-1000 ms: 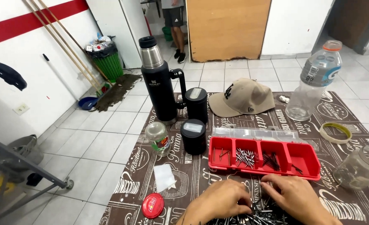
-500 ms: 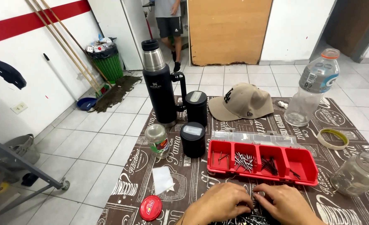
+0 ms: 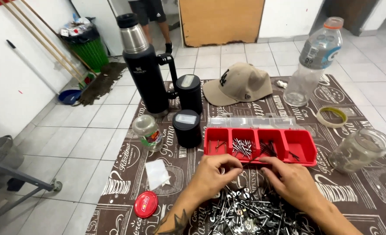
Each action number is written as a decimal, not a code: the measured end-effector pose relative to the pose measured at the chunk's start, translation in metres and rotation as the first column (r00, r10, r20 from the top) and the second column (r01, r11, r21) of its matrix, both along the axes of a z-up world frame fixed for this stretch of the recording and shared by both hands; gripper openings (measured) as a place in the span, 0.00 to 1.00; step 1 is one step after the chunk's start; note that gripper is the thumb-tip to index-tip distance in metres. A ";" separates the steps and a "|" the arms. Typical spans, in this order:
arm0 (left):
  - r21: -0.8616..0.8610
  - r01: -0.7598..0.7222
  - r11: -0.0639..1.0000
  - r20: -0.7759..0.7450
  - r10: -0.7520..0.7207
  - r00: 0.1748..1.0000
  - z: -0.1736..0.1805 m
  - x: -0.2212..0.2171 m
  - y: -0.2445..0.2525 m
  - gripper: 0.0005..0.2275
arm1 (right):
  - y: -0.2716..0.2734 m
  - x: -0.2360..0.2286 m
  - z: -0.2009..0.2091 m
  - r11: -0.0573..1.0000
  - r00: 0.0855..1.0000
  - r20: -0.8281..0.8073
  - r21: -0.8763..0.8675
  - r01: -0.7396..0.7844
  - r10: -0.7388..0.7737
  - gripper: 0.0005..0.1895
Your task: The person sorts a mixed pile of screws, nails, and washers on a table into a red compartmentalized organizer. They pick up items by hand and place them into separate sections of the container.
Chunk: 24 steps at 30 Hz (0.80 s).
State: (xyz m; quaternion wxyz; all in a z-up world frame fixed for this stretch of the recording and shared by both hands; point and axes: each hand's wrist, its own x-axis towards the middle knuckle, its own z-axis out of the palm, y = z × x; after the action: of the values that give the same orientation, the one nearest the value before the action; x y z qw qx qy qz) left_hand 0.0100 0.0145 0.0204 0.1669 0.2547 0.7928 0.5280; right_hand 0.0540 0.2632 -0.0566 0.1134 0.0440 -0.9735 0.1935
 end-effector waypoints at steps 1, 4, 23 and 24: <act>-0.001 0.010 1.000 0.007 -0.010 1.000 -0.002 0.000 0.001 0.04 | 0.001 0.003 -0.001 1.000 1.000 0.007 -0.001 0.010 -0.010 0.20; 0.071 -0.004 0.997 -0.003 0.004 1.000 -0.007 -0.002 -0.001 0.03 | 0.001 0.002 -0.005 0.990 0.999 -0.005 -0.139 -0.035 0.035 0.22; -0.123 0.022 0.992 0.176 0.000 0.984 0.011 -0.005 0.002 0.04 | 0.005 -0.004 -0.005 0.967 0.982 -0.136 -0.200 -0.157 0.132 0.10; -0.202 0.073 0.977 0.280 -0.014 0.960 0.015 -0.004 0.000 0.06 | 0.004 -0.001 -0.011 0.980 0.981 -0.153 -0.142 -0.140 0.118 0.11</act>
State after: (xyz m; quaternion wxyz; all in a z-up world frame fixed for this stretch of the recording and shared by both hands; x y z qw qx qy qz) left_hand 0.0062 0.0148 0.0355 0.3138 0.1768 0.8071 0.4679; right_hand 0.0530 0.2677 -0.0680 0.1734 0.1122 -0.9403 0.2704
